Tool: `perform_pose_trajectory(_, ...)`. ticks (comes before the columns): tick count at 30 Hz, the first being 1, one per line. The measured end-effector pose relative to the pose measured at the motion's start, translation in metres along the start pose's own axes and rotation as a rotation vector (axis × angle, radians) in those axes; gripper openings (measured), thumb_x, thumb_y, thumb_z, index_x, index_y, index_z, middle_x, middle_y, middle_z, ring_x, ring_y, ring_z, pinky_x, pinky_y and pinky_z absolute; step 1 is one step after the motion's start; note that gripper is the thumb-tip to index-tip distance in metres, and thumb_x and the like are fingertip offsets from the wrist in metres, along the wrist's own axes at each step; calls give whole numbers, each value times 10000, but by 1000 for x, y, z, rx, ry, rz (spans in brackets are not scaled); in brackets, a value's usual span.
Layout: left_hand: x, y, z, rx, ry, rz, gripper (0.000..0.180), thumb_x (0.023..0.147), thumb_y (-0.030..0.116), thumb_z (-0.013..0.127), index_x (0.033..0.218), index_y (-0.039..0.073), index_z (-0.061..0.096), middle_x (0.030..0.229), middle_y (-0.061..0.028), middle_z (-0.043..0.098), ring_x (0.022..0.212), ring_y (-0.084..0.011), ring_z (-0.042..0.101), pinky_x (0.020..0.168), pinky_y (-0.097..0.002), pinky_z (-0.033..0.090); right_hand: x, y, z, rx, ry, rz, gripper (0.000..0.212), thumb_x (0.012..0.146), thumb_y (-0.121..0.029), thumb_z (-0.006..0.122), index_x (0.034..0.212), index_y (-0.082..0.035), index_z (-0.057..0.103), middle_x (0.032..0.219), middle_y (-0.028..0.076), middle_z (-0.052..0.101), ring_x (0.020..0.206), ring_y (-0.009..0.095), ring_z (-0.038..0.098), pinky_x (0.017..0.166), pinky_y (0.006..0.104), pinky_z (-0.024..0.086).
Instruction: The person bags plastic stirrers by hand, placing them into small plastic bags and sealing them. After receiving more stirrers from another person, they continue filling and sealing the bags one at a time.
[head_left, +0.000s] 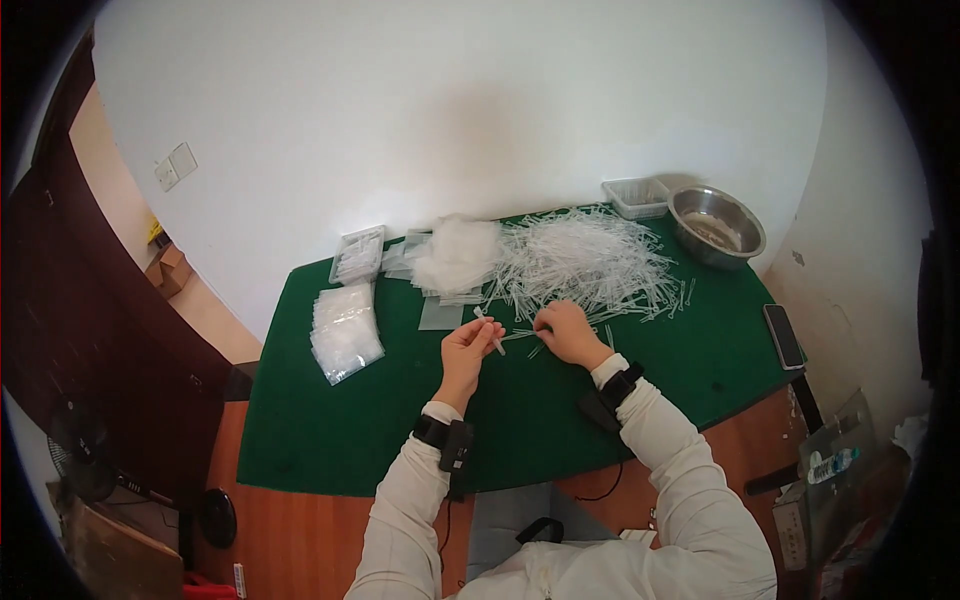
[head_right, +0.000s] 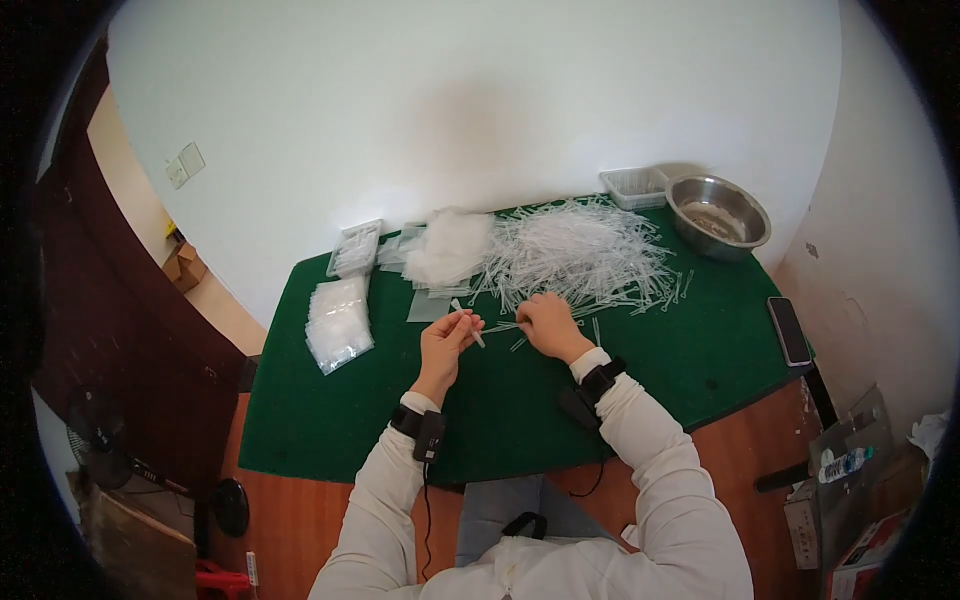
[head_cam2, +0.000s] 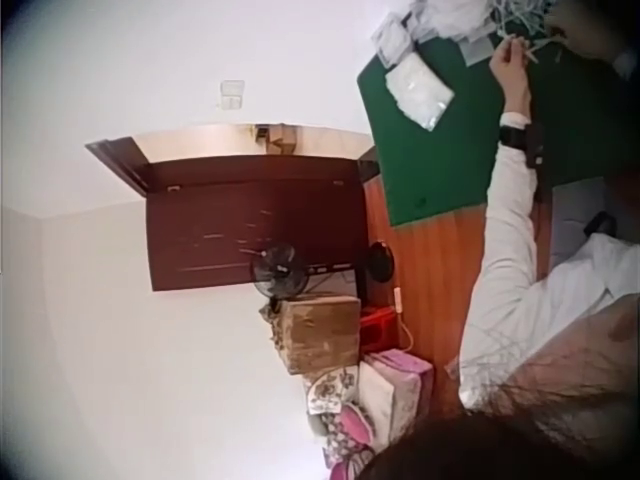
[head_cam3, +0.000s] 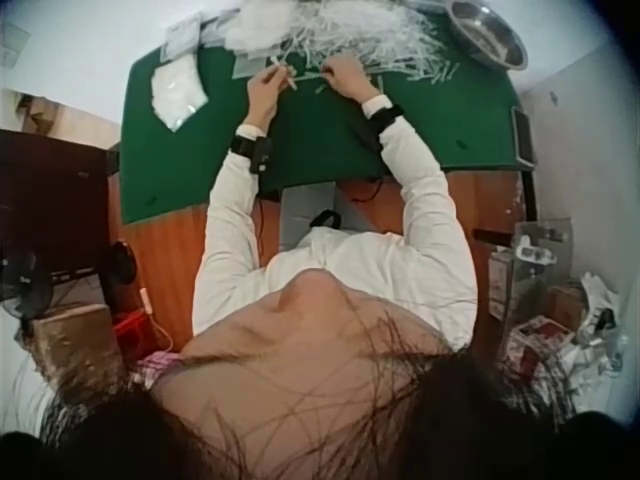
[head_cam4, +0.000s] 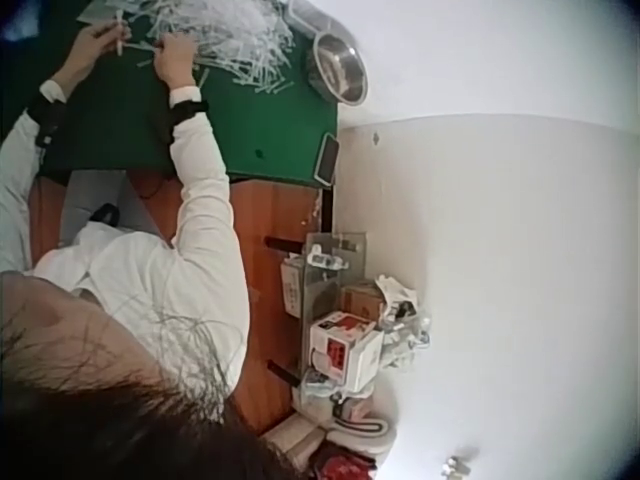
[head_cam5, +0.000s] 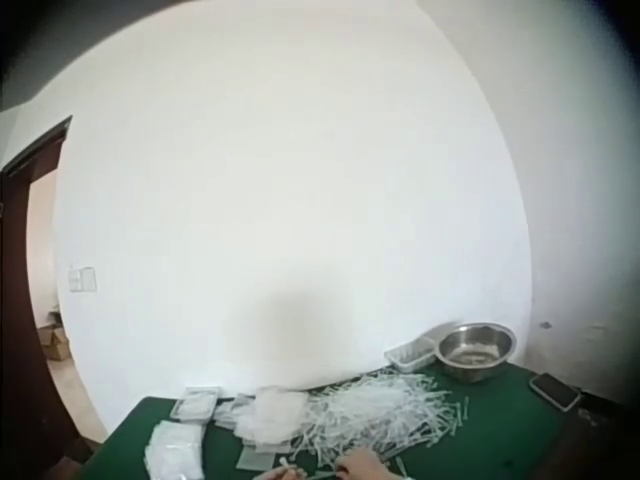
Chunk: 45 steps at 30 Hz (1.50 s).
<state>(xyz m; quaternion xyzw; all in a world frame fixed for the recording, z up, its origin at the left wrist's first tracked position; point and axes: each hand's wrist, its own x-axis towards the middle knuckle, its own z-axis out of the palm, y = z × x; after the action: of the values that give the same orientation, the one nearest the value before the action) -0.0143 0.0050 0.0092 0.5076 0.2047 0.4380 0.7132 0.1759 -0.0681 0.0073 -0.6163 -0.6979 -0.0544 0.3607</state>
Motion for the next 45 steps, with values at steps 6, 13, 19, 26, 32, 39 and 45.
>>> perform_pose_trajectory(6, 1, -2, -2, -1, 6, -6, 202, 841, 115, 552, 987, -25, 565, 928, -102, 606, 845, -196, 605, 749, -296, 497, -5, -16, -10, -120, -184, -102, 84, 647, -106, 621, 697, -116, 554, 722, 49, 509, 746, 274, 482, 653, 382, 373)
perform_pose_trajectory(13, 2, -3, -1, 3, 0, -9, 200, 839, 115, 555, 985, -22, 567, 933, -103, 605, 862, -199, 601, 756, -297, 493, 1, -10, -11, 1, -49, -145, 102, 693, -28, 579, 781, -69, 548, 724, 44, 518, 681, 214, 507, 621, 327, 390)
perform_pose_trajectory(19, -1, 0, -1, 22, 2, -23, 205, 840, 120, 555, 989, -20, 562, 936, -105, 605, 869, -201, 601, 761, -296, 489, 4, -25, -7, 544, 155, 141, 87, 780, -5, 529, 860, -39, 522, 737, 36, 540, 660, 135, 538, 570, 261, 420)
perform_pose_trajectory(26, 0, -1, -1, 7, -31, -64, 189, 845, 118, 547, 968, -25, 561, 924, -113, 608, 851, -191, 605, 757, -287, 489, 3, -28, 2, 1171, 234, 395, 56, 807, -33, 550, 839, -22, 505, 744, 41, 569, 678, 122, 585, 598, 238, 484)
perform_pose_trajectory(32, 0, 0, 0, -20, -28, -63, 182, 855, 122, 530, 970, -17, 556, 922, -96, 605, 875, -195, 599, 755, -288, 488, 2, -35, 1, 1412, 209, 567, 112, 796, -68, 597, 825, -20, 500, 725, 55, 581, 670, 145, 610, 595, 249, 510)
perform_pose_trajectory(39, -4, 1, 5, -20, -143, -39, 169, 856, 118, 526, 958, -9, 569, 908, -80, 606, 857, -169, 595, 748, -280, 487, -2, -43, 7, 1409, 150, 645, 130, 787, -116, 621, 797, -33, 521, 685, 35, 576, 595, 99, 571, 531, 226, 479)
perform_pose_trajectory(45, -5, 1, 8, -1, -116, 3, 168, 851, 127, 538, 950, -2, 581, 899, -66, 606, 830, -146, 591, 730, -254, 482, -3, -41, 10, 1110, -70, 557, 129, 817, -175, 591, 785, -60, 541, 647, -2, 546, 510, 68, 495, 449, 189, 389)
